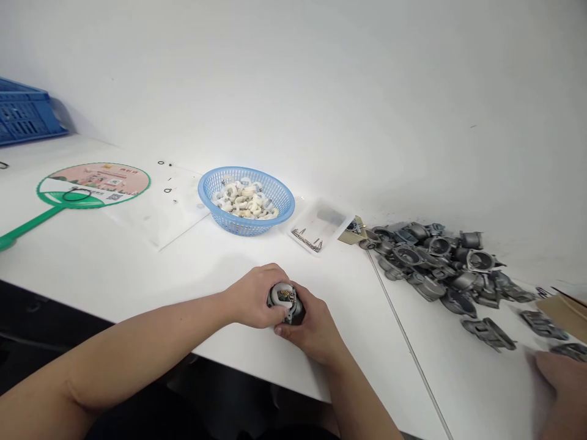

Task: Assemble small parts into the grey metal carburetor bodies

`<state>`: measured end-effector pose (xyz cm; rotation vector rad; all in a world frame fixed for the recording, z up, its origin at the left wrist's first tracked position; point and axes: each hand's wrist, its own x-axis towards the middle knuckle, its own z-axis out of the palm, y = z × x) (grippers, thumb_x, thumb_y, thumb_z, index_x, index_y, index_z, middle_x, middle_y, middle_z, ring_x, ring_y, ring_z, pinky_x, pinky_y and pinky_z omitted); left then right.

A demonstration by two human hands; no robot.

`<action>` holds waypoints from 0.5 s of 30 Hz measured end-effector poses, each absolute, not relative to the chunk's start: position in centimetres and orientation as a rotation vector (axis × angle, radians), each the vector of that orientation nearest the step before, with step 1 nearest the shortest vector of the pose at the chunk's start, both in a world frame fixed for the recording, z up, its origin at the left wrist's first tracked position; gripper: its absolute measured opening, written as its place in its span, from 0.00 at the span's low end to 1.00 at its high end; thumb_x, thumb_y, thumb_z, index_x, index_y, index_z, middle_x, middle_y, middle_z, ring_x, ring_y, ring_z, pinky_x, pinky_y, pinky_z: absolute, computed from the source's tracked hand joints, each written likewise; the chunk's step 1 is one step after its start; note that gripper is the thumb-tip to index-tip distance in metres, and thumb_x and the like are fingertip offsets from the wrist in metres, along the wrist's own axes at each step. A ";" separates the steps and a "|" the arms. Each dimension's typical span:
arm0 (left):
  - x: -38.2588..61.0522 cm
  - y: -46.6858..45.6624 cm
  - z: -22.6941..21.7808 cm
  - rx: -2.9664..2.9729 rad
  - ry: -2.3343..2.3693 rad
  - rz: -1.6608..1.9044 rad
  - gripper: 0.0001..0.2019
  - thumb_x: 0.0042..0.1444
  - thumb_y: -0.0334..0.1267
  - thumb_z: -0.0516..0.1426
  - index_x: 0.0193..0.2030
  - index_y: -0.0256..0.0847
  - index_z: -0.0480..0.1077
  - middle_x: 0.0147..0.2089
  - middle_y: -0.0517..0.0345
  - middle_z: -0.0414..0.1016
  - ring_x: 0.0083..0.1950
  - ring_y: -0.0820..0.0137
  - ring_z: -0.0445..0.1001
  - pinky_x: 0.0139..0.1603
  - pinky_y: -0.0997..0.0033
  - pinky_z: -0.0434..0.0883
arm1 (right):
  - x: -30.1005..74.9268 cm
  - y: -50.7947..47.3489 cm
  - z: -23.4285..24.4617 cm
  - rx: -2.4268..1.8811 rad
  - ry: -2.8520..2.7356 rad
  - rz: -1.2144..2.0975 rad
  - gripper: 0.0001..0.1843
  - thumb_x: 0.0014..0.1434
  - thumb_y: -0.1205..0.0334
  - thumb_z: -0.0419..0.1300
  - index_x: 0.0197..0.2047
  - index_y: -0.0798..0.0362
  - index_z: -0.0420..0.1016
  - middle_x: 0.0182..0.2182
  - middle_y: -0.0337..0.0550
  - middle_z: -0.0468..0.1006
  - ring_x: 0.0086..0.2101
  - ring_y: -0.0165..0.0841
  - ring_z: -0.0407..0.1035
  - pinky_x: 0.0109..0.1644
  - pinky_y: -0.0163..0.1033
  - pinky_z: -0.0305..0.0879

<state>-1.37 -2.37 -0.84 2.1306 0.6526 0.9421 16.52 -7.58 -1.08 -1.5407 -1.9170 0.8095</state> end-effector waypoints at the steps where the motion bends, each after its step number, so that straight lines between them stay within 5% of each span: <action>1: -1.4 -2.3 -0.9 2.131 0.659 0.937 0.16 0.40 0.33 0.59 0.40 0.39 0.68 0.40 0.53 0.71 0.41 0.63 0.71 0.43 0.63 0.70 | 16.4 -7.6 -1.0 -1.565 -1.923 0.801 0.32 0.40 0.62 0.68 0.51 0.47 0.68 0.40 0.41 0.77 0.38 0.41 0.71 0.39 0.42 0.67; 9: -1.4 -2.3 -1.0 2.151 0.690 0.900 0.19 0.39 0.36 0.60 0.42 0.40 0.67 0.40 0.53 0.70 0.41 0.63 0.70 0.44 0.62 0.70 | 15.9 -7.6 -0.7 -1.662 -1.994 0.648 0.19 0.43 0.58 0.64 0.41 0.50 0.69 0.33 0.40 0.77 0.31 0.36 0.70 0.32 0.38 0.64; 15: -1.6 -2.0 -1.3 2.179 0.718 0.818 0.34 0.37 0.42 0.64 0.53 0.40 0.61 0.49 0.49 0.67 0.49 0.57 0.69 0.51 0.54 0.67 | 15.6 -7.7 -0.7 -1.679 -2.006 0.608 0.18 0.45 0.52 0.64 0.37 0.51 0.67 0.32 0.41 0.76 0.30 0.37 0.69 0.29 0.37 0.61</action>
